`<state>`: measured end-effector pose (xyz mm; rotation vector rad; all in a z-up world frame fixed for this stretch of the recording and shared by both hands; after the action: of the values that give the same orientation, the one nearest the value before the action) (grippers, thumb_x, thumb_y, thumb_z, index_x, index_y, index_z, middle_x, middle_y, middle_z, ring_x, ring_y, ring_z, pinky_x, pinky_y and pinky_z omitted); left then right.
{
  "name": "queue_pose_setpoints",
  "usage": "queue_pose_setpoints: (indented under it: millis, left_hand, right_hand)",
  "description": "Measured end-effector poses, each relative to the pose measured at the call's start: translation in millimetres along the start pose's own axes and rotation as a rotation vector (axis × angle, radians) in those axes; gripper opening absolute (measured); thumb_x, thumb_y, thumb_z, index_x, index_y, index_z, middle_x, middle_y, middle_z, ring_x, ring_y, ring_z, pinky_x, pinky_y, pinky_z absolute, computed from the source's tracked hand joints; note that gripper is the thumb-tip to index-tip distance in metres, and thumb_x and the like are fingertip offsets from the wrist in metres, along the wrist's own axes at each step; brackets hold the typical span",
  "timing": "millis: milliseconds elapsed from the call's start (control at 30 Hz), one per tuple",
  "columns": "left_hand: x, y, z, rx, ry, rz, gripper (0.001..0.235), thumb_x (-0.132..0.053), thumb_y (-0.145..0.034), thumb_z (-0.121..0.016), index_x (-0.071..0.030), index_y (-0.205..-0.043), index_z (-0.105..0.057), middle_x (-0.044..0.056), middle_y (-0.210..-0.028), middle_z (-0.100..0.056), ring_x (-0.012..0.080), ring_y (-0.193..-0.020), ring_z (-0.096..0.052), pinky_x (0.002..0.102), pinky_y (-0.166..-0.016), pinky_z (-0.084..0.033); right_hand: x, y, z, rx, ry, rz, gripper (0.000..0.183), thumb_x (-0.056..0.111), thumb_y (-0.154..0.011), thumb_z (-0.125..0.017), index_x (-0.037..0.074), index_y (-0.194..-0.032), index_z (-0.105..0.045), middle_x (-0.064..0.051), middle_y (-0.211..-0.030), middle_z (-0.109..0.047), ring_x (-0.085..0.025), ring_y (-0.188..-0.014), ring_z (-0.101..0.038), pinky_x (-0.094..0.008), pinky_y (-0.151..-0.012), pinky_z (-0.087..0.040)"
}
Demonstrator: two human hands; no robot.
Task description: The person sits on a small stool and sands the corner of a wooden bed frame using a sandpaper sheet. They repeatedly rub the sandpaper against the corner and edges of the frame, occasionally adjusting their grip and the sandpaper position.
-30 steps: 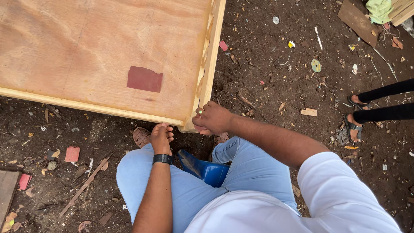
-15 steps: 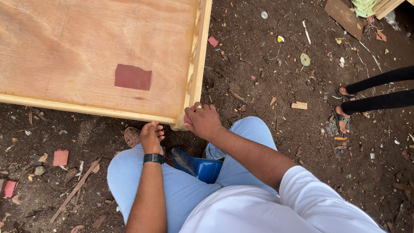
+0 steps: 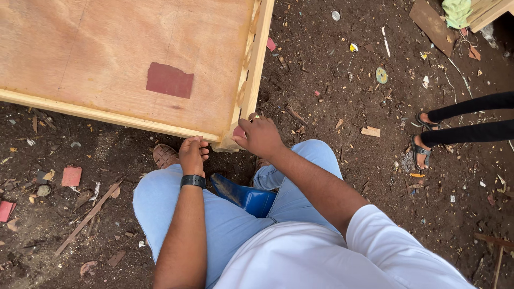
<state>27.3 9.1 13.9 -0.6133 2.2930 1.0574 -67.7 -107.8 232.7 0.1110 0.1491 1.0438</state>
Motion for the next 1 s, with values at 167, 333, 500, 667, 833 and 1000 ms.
queue_pose_setpoints:
  millis: [167,333,500,667,833,1000]
  left_hand:
    - [1,0,-3,-0.001,0.006,0.003,0.015,-0.02,-0.1,-0.059,-0.008,-0.102,-0.068,0.0,-0.081,-0.068,0.0063,-0.061,-0.057,0.023,-0.052,-0.047]
    - [4,0,-9,-0.019,-0.012,-0.003,0.015,-0.019,-0.099,-0.06,-0.007,-0.1,-0.069,-0.001,-0.08,-0.068,0.0058,-0.061,-0.057,0.023,-0.052,-0.047]
    - [2,3,-10,-0.015,0.01,-0.005,0.014,-0.02,-0.099,-0.061,-0.008,-0.1,-0.069,-0.001,-0.079,-0.068,0.0052,-0.061,-0.057,0.022,-0.052,-0.046]
    - [1,6,-13,0.0,0.012,-0.013,0.013,-0.019,-0.099,-0.061,-0.008,-0.099,-0.069,-0.001,-0.079,-0.068,0.0055,-0.06,-0.056,0.022,-0.052,-0.046]
    - [-1,6,-15,0.001,-0.022,-0.01,0.013,-0.019,-0.098,-0.06,-0.009,-0.099,-0.069,-0.001,-0.079,-0.068,0.0054,-0.06,-0.057,0.022,-0.052,-0.046]
    - [-4,10,-15,-0.018,-0.047,-0.006,0.013,-0.019,-0.1,-0.061,-0.008,-0.1,-0.069,-0.001,-0.079,-0.068,0.0053,-0.061,-0.058,0.022,-0.052,-0.048]
  right_hand:
    - [-12,7,2,-0.106,-0.043,0.276,0.046,0.047,-0.088,-0.072,0.013,-0.119,-0.07,-0.017,-0.117,-0.066,-0.037,-0.103,-0.064,-0.051,-0.092,-0.049]
    - [-31,7,8,-0.103,-0.085,0.563,0.047,0.038,-0.084,-0.076,0.012,-0.122,-0.069,-0.015,-0.127,-0.063,-0.036,-0.12,-0.062,-0.049,-0.102,-0.05]
    - [-55,12,-2,-0.13,-0.152,0.727,0.051,0.031,-0.082,-0.084,0.01,-0.127,-0.068,-0.019,-0.135,-0.059,-0.039,-0.131,-0.057,-0.05,-0.109,-0.05]
    - [-59,43,-40,-0.296,-0.27,0.496,0.061,0.03,-0.079,-0.087,0.008,-0.13,-0.065,-0.02,-0.15,-0.048,-0.042,-0.145,-0.045,-0.055,-0.121,-0.039]
    - [-46,59,-60,-0.352,-0.31,0.31,0.069,0.034,-0.085,-0.084,0.009,-0.14,-0.051,-0.024,-0.164,-0.035,-0.042,-0.156,-0.032,-0.056,-0.128,-0.027]
    - [-20,61,-57,-0.285,-0.192,0.131,0.09,0.041,-0.095,-0.074,-0.005,-0.156,-0.026,-0.03,-0.165,-0.023,-0.043,-0.156,-0.022,-0.06,-0.126,-0.018]
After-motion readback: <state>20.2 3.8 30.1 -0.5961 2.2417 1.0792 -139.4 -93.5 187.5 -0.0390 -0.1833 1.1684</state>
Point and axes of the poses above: each hand's wrist, its own y-axis away from the middle knuckle, its own z-axis out of the back of the hand, x = y × z, the point moved 2 cm from there along -y, towards the middle knuckle
